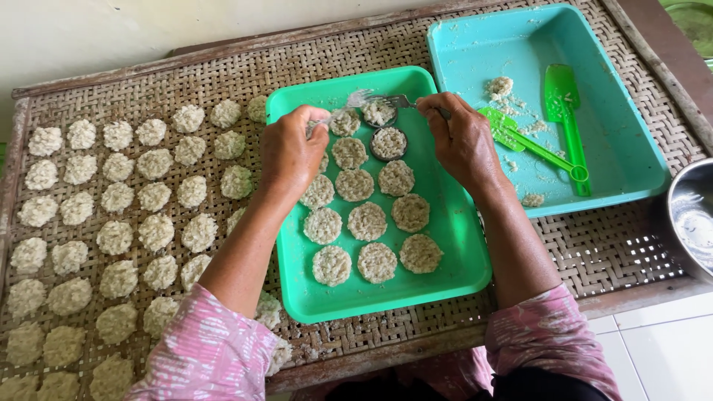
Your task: Molding food paste into small patties using a circular mold and a fork
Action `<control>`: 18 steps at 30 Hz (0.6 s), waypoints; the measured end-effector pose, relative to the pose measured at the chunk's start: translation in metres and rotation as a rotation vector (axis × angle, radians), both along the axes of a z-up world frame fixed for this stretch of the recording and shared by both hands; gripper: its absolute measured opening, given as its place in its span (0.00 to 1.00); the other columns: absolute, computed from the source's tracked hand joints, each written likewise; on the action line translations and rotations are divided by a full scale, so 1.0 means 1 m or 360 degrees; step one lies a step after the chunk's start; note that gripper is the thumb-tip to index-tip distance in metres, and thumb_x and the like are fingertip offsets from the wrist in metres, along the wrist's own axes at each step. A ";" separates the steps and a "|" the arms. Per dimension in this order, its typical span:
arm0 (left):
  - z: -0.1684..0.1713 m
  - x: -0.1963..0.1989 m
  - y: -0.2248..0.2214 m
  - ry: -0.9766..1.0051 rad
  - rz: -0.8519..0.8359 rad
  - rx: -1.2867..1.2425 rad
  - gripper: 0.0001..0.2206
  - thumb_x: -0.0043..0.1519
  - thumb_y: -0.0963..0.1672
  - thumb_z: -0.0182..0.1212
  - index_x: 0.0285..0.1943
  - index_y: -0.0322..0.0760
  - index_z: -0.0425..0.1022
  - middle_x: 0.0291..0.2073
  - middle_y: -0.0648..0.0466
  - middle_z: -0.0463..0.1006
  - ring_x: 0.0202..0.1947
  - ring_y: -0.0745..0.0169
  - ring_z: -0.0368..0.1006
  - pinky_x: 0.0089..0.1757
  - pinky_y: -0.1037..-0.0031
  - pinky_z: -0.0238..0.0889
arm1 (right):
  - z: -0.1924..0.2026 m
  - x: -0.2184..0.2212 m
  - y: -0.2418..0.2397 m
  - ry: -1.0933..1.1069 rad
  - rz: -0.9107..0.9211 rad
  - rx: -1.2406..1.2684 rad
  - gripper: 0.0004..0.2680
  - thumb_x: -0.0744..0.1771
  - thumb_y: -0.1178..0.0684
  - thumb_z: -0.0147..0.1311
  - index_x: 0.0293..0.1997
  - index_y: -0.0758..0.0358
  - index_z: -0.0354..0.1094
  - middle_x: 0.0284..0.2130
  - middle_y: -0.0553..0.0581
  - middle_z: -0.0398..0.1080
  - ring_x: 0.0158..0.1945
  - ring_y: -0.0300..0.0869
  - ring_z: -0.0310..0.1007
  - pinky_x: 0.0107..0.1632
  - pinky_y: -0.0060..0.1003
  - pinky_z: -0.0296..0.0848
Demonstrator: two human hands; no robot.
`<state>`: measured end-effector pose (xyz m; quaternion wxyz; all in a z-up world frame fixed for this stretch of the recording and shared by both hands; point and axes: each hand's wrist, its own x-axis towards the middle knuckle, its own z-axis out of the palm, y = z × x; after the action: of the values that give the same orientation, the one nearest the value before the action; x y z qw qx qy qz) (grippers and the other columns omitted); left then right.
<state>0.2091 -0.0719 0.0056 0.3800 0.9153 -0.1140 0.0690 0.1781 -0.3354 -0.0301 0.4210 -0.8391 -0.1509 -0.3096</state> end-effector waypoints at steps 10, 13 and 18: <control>-0.020 0.010 0.008 0.0009 0.0081 0.0186 0.12 0.62 0.43 0.57 0.52 0.41 0.81 0.42 0.43 0.84 0.47 0.36 0.79 0.48 0.50 0.72 | 0.000 0.000 0.000 0.0017 0.0042 -0.0026 0.05 0.71 0.62 0.51 0.47 0.60 0.72 0.43 0.62 0.78 0.45 0.58 0.79 0.49 0.49 0.76; -0.026 0.014 -0.001 0.0063 0.0088 0.0213 0.12 0.62 0.45 0.56 0.52 0.46 0.81 0.43 0.47 0.85 0.48 0.39 0.79 0.49 0.51 0.71 | 0.005 -0.004 0.001 -0.0015 0.0020 -0.0015 0.05 0.71 0.62 0.52 0.48 0.60 0.72 0.44 0.63 0.77 0.46 0.58 0.79 0.49 0.49 0.75; -0.029 0.018 -0.006 0.0082 0.0096 0.0192 0.12 0.62 0.45 0.56 0.51 0.46 0.81 0.42 0.45 0.85 0.48 0.37 0.79 0.49 0.50 0.71 | 0.004 -0.001 0.006 -0.0011 0.0066 0.0043 0.05 0.72 0.60 0.51 0.49 0.56 0.72 0.46 0.59 0.78 0.47 0.53 0.79 0.51 0.45 0.75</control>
<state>0.2271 -0.0783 -0.0234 0.3246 0.9411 -0.0805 0.0499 0.1766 -0.3298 -0.0260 0.4381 -0.8290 -0.1656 -0.3056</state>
